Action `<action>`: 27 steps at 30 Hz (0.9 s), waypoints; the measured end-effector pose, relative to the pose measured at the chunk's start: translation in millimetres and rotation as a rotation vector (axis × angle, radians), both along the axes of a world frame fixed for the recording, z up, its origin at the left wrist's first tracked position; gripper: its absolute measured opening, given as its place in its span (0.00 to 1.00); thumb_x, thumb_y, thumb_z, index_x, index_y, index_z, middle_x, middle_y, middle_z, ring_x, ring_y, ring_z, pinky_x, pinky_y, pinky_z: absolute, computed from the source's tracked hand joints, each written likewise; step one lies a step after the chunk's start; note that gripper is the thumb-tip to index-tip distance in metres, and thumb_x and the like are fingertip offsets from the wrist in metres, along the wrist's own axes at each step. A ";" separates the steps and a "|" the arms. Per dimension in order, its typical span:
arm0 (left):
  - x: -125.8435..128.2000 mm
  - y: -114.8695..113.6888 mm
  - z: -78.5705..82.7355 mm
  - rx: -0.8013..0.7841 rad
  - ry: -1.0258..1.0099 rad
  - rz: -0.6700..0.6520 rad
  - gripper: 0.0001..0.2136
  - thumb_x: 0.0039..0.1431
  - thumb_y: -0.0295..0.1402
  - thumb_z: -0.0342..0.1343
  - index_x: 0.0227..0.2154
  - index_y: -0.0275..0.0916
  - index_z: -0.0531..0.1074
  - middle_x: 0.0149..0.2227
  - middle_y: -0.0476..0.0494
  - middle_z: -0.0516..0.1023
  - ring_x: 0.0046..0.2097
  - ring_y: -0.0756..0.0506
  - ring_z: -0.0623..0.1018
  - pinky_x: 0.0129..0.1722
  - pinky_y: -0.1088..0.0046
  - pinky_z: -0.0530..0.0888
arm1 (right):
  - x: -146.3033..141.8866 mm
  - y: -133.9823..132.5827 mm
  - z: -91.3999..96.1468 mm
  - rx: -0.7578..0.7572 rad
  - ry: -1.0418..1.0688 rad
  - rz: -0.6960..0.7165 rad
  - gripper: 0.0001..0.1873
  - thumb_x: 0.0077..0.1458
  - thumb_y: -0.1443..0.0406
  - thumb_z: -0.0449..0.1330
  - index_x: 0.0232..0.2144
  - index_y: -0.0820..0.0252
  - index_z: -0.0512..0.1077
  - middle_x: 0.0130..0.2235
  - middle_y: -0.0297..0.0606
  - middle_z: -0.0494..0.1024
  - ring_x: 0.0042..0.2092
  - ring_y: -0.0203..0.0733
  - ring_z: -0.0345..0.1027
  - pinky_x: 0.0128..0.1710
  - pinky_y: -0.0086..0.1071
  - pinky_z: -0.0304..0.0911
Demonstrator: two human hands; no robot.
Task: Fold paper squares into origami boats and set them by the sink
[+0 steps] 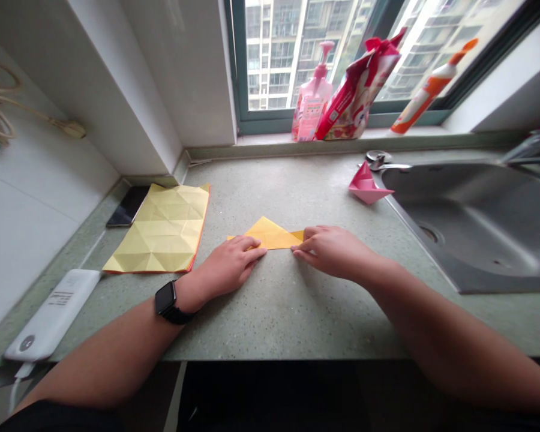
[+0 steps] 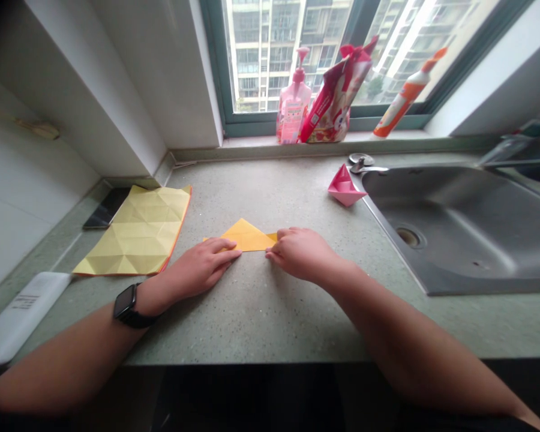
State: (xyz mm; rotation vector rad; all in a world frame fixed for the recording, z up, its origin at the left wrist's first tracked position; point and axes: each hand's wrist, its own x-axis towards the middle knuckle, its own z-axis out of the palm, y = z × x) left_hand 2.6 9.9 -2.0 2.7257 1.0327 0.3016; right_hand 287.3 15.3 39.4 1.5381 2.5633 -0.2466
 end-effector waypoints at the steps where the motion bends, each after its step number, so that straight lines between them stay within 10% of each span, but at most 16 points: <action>1: -0.2 -0.1 -0.1 -0.001 -0.002 -0.002 0.16 0.76 0.29 0.54 0.62 0.41 0.78 0.61 0.37 0.80 0.61 0.36 0.78 0.63 0.51 0.77 | 3.6 0.8 2.6 -0.022 -0.021 -0.024 0.20 0.74 0.56 0.57 0.42 0.52 0.89 0.44 0.43 0.86 0.43 0.48 0.78 0.38 0.38 0.63; 8: -1.8 0.2 -0.6 -0.001 -0.017 -0.005 0.16 0.76 0.29 0.53 0.61 0.40 0.78 0.61 0.36 0.79 0.61 0.35 0.78 0.64 0.49 0.77 | 27.3 11.0 6.8 -0.064 -0.132 -0.180 0.22 0.71 0.53 0.58 0.30 0.53 0.86 0.41 0.44 0.87 0.40 0.49 0.77 0.31 0.38 0.55; 13: -1.3 0.2 -1.2 -0.004 -0.027 -0.014 0.18 0.76 0.28 0.53 0.63 0.41 0.77 0.63 0.35 0.78 0.63 0.36 0.77 0.65 0.50 0.77 | 30.5 22.1 -4.3 0.340 0.138 -0.245 0.24 0.74 0.55 0.54 0.33 0.54 0.86 0.44 0.46 0.86 0.41 0.49 0.76 0.36 0.40 0.62; 20: 2.6 1.4 -6.4 0.006 -0.079 -0.037 0.18 0.78 0.31 0.51 0.65 0.42 0.75 0.65 0.35 0.77 0.65 0.37 0.77 0.67 0.51 0.75 | -2.9 10.5 -39.6 0.372 0.437 0.220 0.15 0.72 0.62 0.60 0.53 0.50 0.85 0.50 0.44 0.85 0.49 0.51 0.76 0.53 0.47 0.71; 27: 1.7 2.4 -3.7 0.012 -0.044 -0.006 0.18 0.77 0.31 0.54 0.65 0.43 0.76 0.64 0.35 0.78 0.64 0.36 0.77 0.69 0.48 0.73 | -16.3 4.9 -53.1 0.289 0.279 0.304 0.19 0.68 0.63 0.65 0.59 0.51 0.82 0.55 0.48 0.83 0.53 0.55 0.75 0.56 0.50 0.72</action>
